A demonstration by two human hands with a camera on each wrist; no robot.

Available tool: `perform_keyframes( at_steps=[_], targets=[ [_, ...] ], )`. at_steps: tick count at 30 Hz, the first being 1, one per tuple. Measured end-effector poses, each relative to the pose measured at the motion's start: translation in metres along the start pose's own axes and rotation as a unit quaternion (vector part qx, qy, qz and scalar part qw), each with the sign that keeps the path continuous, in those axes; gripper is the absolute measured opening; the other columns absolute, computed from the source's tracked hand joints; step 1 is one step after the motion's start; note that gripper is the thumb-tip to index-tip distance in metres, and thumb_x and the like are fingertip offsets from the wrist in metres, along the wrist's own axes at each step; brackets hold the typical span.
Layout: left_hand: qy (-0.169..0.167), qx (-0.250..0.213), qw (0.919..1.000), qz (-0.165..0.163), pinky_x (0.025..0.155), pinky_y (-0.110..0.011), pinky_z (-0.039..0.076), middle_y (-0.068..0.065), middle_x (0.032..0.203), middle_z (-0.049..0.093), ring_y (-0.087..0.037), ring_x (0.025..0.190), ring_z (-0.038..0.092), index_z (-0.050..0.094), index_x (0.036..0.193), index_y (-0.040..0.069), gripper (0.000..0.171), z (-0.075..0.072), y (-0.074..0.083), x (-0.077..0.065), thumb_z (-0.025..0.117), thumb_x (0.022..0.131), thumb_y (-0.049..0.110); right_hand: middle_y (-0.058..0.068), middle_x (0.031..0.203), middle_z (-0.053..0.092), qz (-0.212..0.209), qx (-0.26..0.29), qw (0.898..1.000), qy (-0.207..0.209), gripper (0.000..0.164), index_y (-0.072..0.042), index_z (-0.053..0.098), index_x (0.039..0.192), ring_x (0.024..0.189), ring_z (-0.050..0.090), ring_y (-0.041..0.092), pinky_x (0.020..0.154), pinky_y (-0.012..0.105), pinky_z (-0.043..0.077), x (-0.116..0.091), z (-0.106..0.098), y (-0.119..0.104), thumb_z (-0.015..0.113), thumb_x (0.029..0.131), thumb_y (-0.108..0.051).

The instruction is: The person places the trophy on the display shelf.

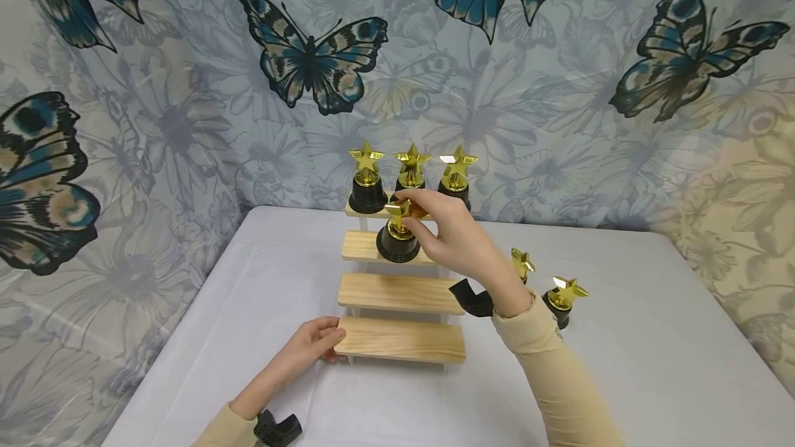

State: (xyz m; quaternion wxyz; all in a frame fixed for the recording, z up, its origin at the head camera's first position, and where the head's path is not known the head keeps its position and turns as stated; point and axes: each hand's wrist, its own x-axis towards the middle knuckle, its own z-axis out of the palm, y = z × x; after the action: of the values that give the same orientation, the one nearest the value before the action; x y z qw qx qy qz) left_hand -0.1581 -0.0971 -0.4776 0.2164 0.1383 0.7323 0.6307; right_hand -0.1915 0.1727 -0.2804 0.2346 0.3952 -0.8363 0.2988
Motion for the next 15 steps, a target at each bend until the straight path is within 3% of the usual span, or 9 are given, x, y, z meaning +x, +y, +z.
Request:
perform_keyframes(
  at_steps=[3,8,15],
  targets=[
    [-0.002,0.003,1.0000,0.002,0.066,-0.036,0.052,-0.018,0.095,0.066,-0.023,0.072,0.062,0.035,0.128,-0.021,0.054,0.000,0.003,-0.002,0.050,0.098,0.021,0.006,0.105,0.065,0.002,0.012,1.000,-0.004,0.038,0.000,0.058,0.120,0.084,0.062,0.015,0.073,0.031,0.050,0.007,0.008,0.001,0.066,0.083,0.003],
    [-0.003,0.010,0.9999,0.013,0.068,-0.043,0.052,-0.020,0.093,0.066,-0.029,0.073,0.061,0.036,0.126,-0.023,0.050,0.001,0.022,-0.011,0.049,0.098,0.016,0.008,0.107,0.064,0.007,0.026,1.000,-0.014,0.035,0.001,0.057,0.120,0.085,0.063,0.015,0.076,0.029,0.050,0.017,0.020,0.002,0.064,0.085,0.000],
    [-0.001,0.011,0.9998,0.019,0.067,-0.041,0.052,-0.020,0.093,0.066,-0.029,0.072,0.061,0.039,0.124,-0.022,0.046,0.002,0.034,-0.017,0.049,0.097,0.014,0.006,0.102,0.066,0.020,0.045,0.998,-0.032,0.031,0.004,0.058,0.118,0.085,0.062,0.014,0.077,0.029,0.050,0.026,0.035,0.006,0.063,0.088,-0.004]
  ],
)
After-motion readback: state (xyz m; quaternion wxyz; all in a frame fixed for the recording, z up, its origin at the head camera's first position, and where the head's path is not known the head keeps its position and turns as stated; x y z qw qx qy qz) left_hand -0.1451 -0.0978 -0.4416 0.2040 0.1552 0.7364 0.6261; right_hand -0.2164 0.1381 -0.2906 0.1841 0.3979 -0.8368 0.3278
